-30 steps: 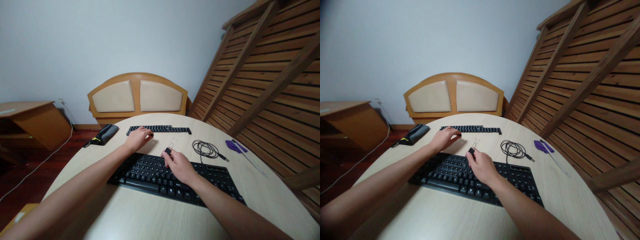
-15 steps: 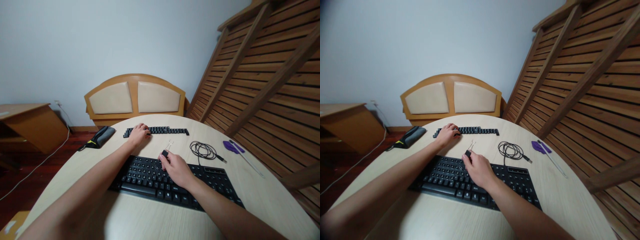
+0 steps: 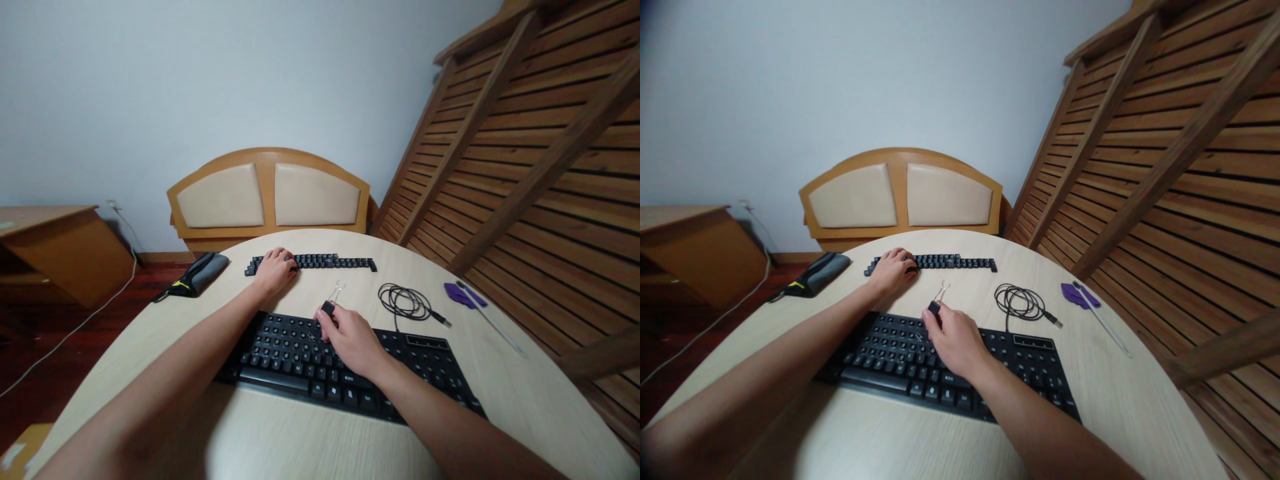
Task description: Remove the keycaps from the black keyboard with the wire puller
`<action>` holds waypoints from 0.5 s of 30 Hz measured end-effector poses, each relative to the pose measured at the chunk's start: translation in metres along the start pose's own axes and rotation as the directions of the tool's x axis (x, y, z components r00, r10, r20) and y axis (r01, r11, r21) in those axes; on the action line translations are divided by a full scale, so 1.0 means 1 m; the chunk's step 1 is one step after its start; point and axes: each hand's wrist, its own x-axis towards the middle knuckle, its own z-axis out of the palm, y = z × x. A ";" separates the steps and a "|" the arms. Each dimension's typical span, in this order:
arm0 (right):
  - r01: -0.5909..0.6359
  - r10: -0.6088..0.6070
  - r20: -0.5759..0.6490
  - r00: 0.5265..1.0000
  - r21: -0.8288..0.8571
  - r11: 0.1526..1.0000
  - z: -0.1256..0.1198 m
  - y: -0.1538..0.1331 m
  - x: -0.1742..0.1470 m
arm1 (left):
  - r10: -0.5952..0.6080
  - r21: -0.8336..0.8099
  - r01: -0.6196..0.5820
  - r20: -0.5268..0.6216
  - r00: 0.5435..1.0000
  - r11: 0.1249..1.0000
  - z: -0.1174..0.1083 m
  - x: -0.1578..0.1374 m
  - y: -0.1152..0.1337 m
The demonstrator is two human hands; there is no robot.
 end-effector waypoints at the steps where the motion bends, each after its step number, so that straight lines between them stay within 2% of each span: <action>1: 0.002 -0.002 -0.001 1.000 0.003 1.000 0.000 0.000 0.000 | -0.004 -0.010 0.004 0.000 1.000 1.000 -0.001 0.000 0.000; 8: 0.023 -0.022 -0.014 1.000 0.021 1.000 0.002 0.003 -0.001 | -0.060 -0.162 0.053 -0.035 0.998 0.985 -0.016 -0.005 0.013; 11: 0.029 -0.028 -0.018 0.999 0.039 0.999 0.002 0.003 -0.001 | -0.125 -0.275 0.102 -0.067 0.990 0.956 -0.029 -0.017 0.033; 15: 0.063 -0.063 -0.066 0.996 -0.005 0.998 0.000 -0.001 -0.002 | -0.207 -0.432 0.154 -0.078 0.975 0.888 -0.054 -0.053 0.072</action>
